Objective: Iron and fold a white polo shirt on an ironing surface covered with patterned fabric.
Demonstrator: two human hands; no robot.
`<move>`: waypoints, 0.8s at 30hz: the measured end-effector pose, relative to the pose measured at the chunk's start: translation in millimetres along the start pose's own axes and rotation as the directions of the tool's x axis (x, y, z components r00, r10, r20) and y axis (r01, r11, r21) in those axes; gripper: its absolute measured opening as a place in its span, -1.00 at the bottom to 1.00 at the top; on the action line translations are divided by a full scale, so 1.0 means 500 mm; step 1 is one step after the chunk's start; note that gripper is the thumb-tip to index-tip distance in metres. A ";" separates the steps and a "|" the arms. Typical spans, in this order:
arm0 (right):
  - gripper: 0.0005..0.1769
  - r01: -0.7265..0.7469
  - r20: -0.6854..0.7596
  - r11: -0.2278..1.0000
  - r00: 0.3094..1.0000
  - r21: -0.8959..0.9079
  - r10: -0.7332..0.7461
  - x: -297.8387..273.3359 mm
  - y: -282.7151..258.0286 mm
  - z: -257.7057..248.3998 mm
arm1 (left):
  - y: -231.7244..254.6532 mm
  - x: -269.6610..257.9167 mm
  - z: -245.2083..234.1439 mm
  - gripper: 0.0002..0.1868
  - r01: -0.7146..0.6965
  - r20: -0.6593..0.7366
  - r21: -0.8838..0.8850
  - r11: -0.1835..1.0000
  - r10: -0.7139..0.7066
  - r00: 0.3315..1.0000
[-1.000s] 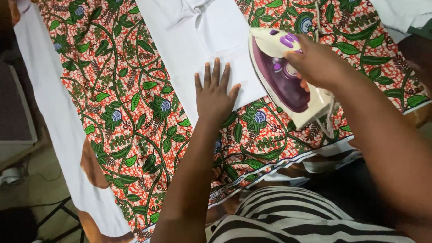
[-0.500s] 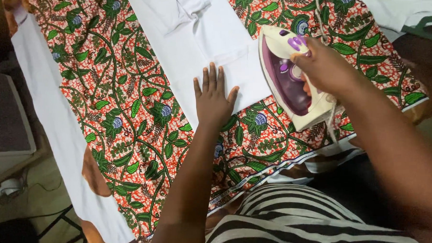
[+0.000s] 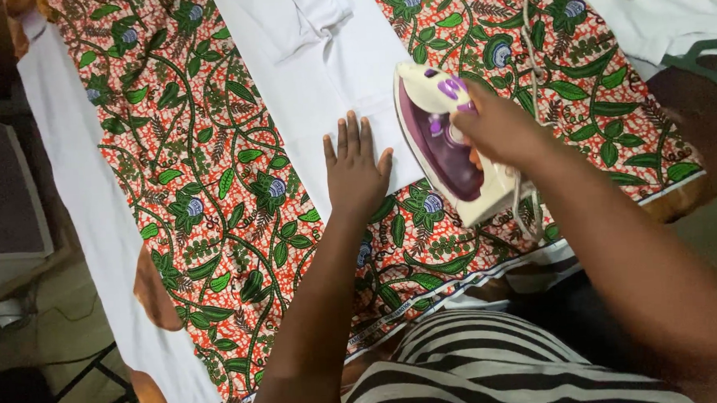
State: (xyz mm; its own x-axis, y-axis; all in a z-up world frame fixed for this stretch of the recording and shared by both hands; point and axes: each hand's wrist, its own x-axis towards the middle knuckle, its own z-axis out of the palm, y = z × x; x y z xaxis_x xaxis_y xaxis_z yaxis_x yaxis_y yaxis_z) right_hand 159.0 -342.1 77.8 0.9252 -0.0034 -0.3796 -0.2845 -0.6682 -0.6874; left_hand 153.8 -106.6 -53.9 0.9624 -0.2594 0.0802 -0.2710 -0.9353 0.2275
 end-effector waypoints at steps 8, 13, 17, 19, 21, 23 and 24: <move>-0.49 -0.004 0.058 0.998 0.998 0.064 0.000 0.046 -0.053 -0.022 | -0.004 -0.002 -0.004 -0.23 -0.009 -0.017 -0.001 1.000 0.009 1.000; -0.41 -0.102 0.224 0.994 0.968 -0.045 0.109 -0.006 -0.055 -0.004 | -0.023 0.000 0.029 -0.30 0.005 -0.033 -0.081 0.997 -0.008 0.999; -0.29 -0.109 0.242 0.989 0.962 -0.097 0.130 -0.063 -0.065 0.013 | -0.027 -0.019 -0.003 -0.42 -0.003 -0.106 -0.263 0.965 -0.026 0.994; -0.30 -0.070 0.180 0.990 0.979 -0.122 0.092 -0.066 -0.052 0.022 | -0.015 -0.032 -0.047 -0.55 0.022 -0.175 -0.540 0.841 -0.138 0.975; -0.27 0.040 0.069 0.981 0.997 -0.190 -0.027 -0.036 -0.017 0.038 | -0.017 -0.047 -0.053 -0.61 0.032 -0.208 -0.616 0.787 -0.201 0.957; -0.23 0.145 -0.028 0.952 0.987 -0.269 -0.158 -0.012 -0.024 0.036 | -0.025 -0.070 -0.060 -0.66 0.041 -0.234 -0.685 0.728 -0.273 0.933; -0.25 0.012 -0.023 0.977 1.000 -0.214 -0.017 -0.004 -0.047 0.026 | -0.031 -0.084 -0.064 -0.69 0.043 -0.306 -0.640 0.767 -0.305 0.902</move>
State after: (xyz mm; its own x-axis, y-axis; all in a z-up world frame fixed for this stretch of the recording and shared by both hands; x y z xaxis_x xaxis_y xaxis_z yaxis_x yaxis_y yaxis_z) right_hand 160.5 -316.7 86.7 0.9353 -0.0092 -0.3536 -0.2135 -0.8117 -0.5437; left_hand 116.9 -73.5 -29.7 0.9459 0.1249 0.2996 -0.1771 -0.5748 0.7989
